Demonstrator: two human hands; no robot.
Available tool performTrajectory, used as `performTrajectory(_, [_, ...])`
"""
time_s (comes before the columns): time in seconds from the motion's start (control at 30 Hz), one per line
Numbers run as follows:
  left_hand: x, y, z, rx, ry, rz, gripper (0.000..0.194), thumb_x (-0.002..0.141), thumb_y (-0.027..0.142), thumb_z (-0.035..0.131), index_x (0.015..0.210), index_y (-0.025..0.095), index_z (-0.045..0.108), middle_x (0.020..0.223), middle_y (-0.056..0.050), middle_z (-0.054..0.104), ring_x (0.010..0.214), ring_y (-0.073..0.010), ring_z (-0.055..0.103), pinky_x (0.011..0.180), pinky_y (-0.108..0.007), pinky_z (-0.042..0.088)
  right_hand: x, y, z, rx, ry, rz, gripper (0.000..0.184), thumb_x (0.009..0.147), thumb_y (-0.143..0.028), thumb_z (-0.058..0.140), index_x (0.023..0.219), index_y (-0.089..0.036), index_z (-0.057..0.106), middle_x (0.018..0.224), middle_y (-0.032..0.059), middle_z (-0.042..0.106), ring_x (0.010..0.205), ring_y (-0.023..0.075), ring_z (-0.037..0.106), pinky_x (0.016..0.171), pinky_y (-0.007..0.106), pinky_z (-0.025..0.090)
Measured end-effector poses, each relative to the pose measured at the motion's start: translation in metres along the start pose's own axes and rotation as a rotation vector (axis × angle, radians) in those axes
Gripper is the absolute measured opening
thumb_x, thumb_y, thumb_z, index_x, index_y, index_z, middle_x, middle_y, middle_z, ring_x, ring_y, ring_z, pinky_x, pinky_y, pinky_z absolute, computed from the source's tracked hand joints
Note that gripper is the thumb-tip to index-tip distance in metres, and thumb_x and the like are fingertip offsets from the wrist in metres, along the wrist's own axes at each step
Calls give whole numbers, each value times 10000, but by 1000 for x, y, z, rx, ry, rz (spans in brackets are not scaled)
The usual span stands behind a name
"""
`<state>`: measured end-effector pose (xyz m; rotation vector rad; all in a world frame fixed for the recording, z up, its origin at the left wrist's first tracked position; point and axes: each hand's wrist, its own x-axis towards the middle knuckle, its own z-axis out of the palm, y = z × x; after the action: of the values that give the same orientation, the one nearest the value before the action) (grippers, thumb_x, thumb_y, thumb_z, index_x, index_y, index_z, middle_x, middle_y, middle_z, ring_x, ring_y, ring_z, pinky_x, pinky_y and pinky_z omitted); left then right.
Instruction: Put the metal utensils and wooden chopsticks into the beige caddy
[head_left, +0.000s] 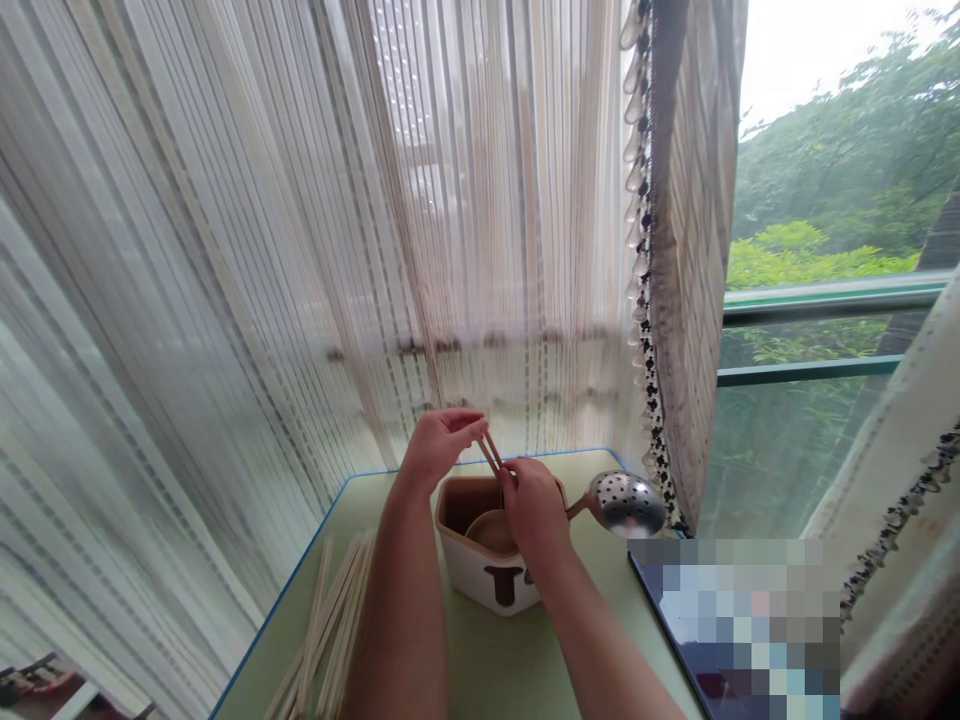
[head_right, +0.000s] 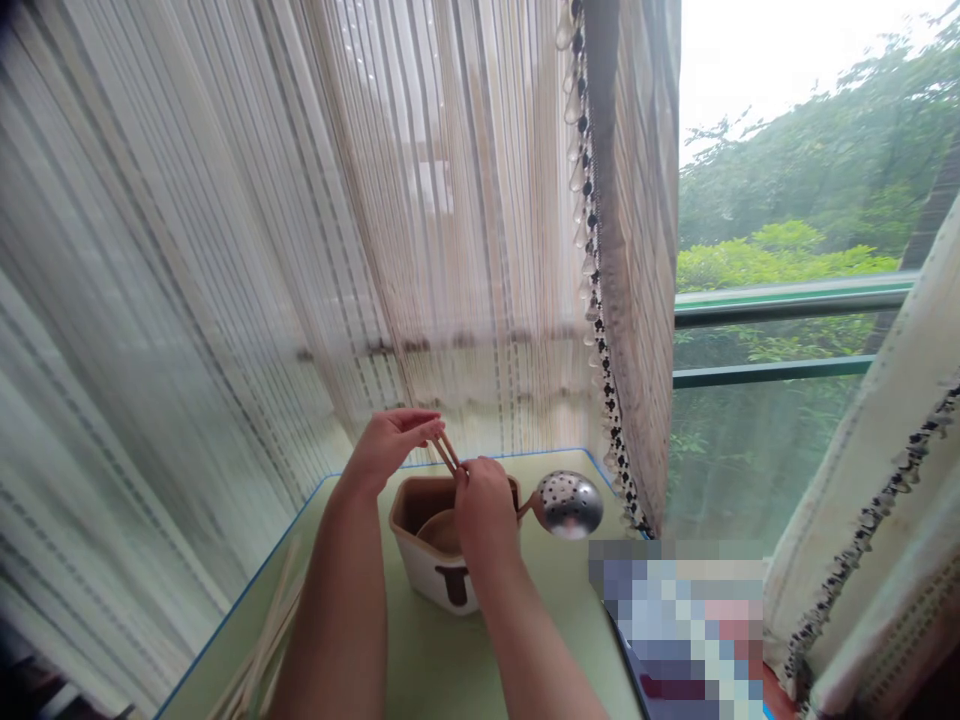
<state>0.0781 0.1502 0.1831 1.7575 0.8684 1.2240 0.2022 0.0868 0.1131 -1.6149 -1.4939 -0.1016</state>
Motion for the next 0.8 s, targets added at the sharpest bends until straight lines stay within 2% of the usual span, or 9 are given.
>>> performTrajectory(0.13, [-5,3,-9,18,-55,-34,326,622,352,710,872,142,698,787,-68,700,705,-165,632,620,-275,522,-3,0,3,13,58,5,227,826,-156,436,834,-158,663,863,67,675,1001,208,543,902,299,355])
performTrajectory(0.2, [-6,3,-10,21,-47,-22,305,632,346,702,856,139,702,758,-66,698,697,-166,634,630,-287,530,-4,-1,3,16,65,4,226,818,-155,441,826,-159,667,850,61,681,1007,210,546,910,305,357])
performTrajectory(0.37, [-1,0,-1,12,52,75,295,649,350,686,861,146,700,726,-50,694,654,-156,627,623,-290,533,-6,-1,2,25,76,-7,228,792,-137,452,822,-169,677,833,49,688,996,206,556,921,316,361])
performTrajectory(0.57, [6,-9,8,10,29,141,296,628,353,702,843,149,694,726,-49,688,645,-146,607,570,-256,499,-6,0,-1,25,62,-8,234,796,-113,440,832,-152,668,836,73,677,996,202,549,910,312,372])
performTrajectory(0.8, [6,-11,8,0,1,144,305,625,354,705,845,143,686,739,-48,682,616,-131,583,539,-248,479,-6,2,-2,26,52,-3,256,829,-102,414,781,-162,658,785,66,668,989,189,547,894,296,368])
